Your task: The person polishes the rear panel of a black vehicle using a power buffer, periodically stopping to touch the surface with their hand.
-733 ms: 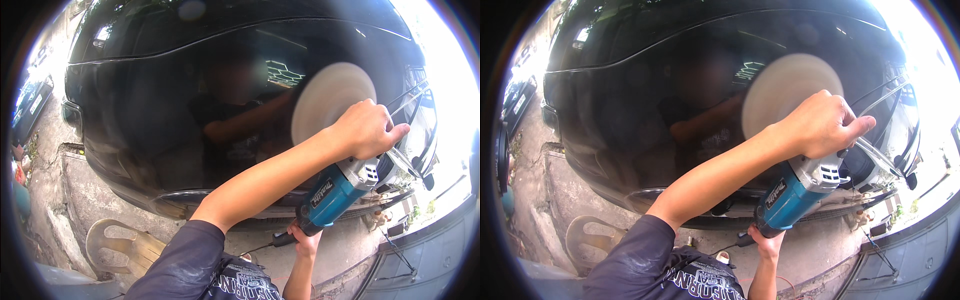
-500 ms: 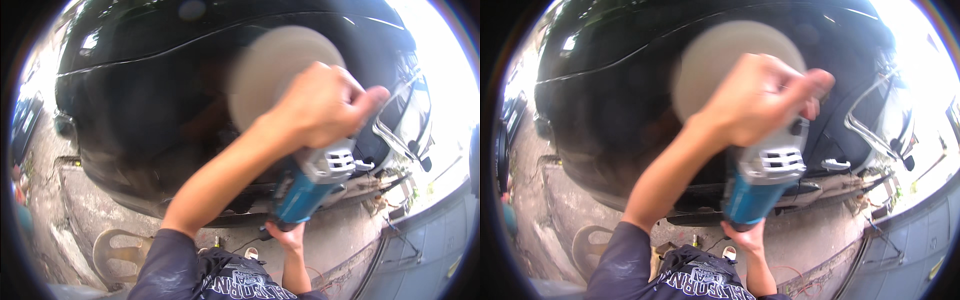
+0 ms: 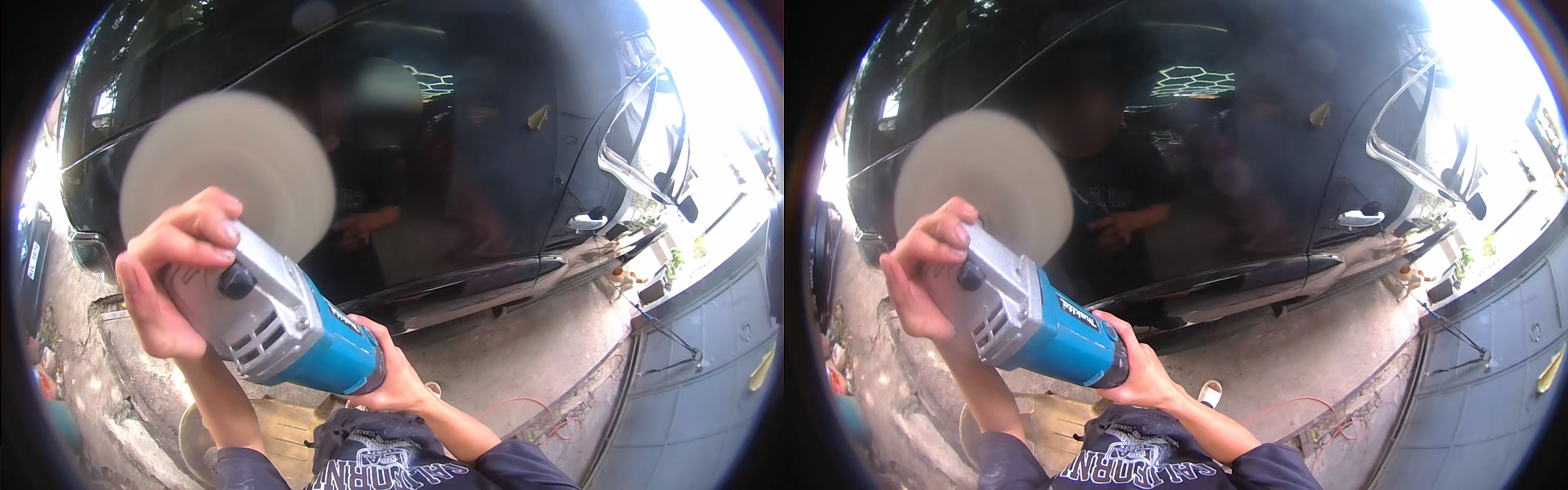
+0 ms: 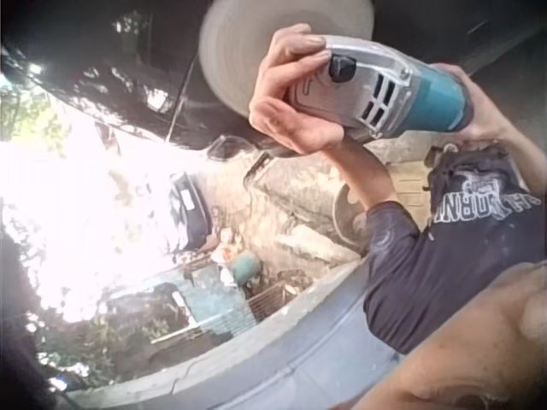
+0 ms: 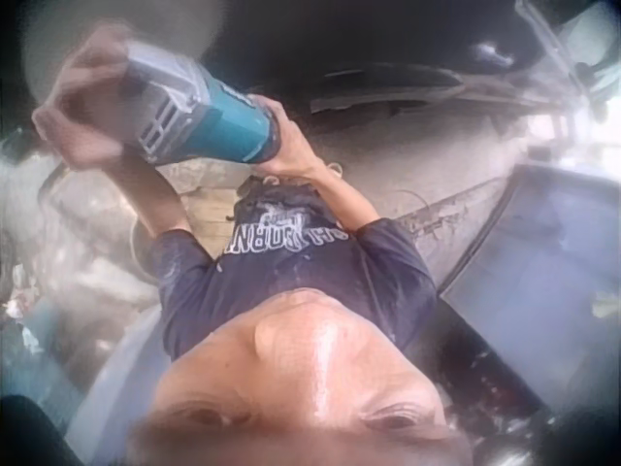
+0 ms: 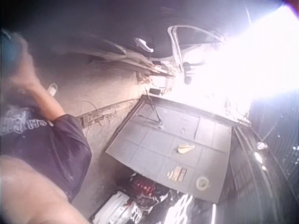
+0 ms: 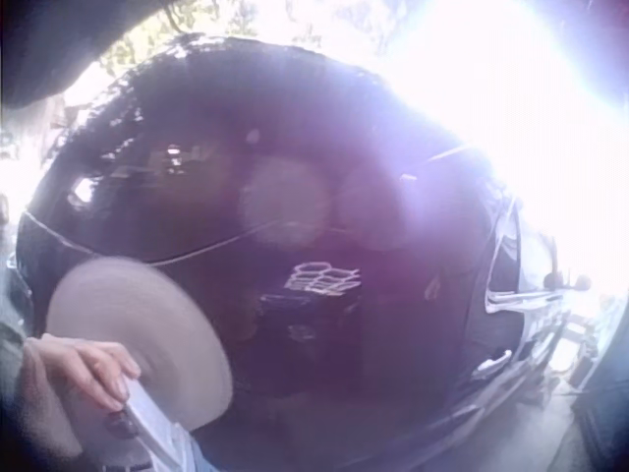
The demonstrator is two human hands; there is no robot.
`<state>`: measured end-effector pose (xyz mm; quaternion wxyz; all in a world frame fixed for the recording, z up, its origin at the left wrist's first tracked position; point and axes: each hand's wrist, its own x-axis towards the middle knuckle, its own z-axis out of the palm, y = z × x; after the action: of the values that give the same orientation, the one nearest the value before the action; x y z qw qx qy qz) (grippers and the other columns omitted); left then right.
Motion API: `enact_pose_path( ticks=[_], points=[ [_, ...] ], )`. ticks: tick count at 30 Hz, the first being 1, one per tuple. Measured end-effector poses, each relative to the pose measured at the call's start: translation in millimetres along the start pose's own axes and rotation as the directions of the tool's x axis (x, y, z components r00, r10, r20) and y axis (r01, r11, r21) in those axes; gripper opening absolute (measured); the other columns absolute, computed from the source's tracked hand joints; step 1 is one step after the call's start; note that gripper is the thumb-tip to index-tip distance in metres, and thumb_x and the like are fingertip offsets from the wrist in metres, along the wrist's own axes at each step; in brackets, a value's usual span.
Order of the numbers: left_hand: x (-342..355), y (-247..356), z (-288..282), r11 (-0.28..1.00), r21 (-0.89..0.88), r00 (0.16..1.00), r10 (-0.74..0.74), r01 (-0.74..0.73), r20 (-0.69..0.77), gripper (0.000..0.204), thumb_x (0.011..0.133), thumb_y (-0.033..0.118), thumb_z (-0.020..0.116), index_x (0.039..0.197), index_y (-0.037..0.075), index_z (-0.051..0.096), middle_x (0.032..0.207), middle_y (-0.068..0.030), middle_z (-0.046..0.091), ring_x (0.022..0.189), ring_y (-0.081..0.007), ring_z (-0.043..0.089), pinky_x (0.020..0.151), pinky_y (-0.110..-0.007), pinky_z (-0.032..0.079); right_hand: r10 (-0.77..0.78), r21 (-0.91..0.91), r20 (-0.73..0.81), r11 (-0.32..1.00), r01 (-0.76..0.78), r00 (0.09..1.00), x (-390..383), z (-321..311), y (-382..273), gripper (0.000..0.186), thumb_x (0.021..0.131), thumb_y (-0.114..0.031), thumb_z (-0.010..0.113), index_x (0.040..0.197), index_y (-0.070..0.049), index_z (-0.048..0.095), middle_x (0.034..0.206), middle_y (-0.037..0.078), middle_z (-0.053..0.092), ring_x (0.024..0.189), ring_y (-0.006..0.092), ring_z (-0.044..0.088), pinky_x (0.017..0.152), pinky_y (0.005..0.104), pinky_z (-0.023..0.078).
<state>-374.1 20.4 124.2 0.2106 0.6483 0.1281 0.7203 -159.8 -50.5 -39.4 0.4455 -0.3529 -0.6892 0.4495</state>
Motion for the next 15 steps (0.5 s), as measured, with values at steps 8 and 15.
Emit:
enact_pose_path(
  ticks=[8, 15],
  points=[
    [6.7, -23.6, 55.7, 0.998, 0.051, 0.943, 0.029, -0.048, 0.331, 0.064, 0.103, 0.042, 0.038, 0.081, -0.009, 0.069, 0.084, -0.0255, 0.067, 0.087, -0.0401, 0.064, 0.089, -0.053, 0.048, -0.011, 0.113, -0.164, 0.993, 0.03, 0.986, -33.5, -37.8, 32.6, 0.106, 0.06, -0.006, 0.087, 0.15, -0.005, 0.03, 0.137, 0.015, 0.052, 0.124, 0.0254, 0.055, 0.106, 0.0381, 0.044],
    [20.3, -78.0, 227.4, 0.973, 0.101, 0.843, -0.232, 0.21, 0.486, 0.052, 0.099, 0.042, 0.055, 0.07, 0.003, 0.074, 0.057, -0.0138, 0.063, 0.054, -0.0278, 0.064, 0.056, -0.037, 0.05, 0.184, 0.284, -0.469, 0.958, -0.049, 0.864, -85.1, -93.5, 70.5, 0.059, 0.065, 0.004, 0.08, 0.118, 0.003, 0.054, 0.103, 0.012, 0.065, 0.093, 0.0214, 0.065, 0.082, 0.0351, 0.055]
  ],
)
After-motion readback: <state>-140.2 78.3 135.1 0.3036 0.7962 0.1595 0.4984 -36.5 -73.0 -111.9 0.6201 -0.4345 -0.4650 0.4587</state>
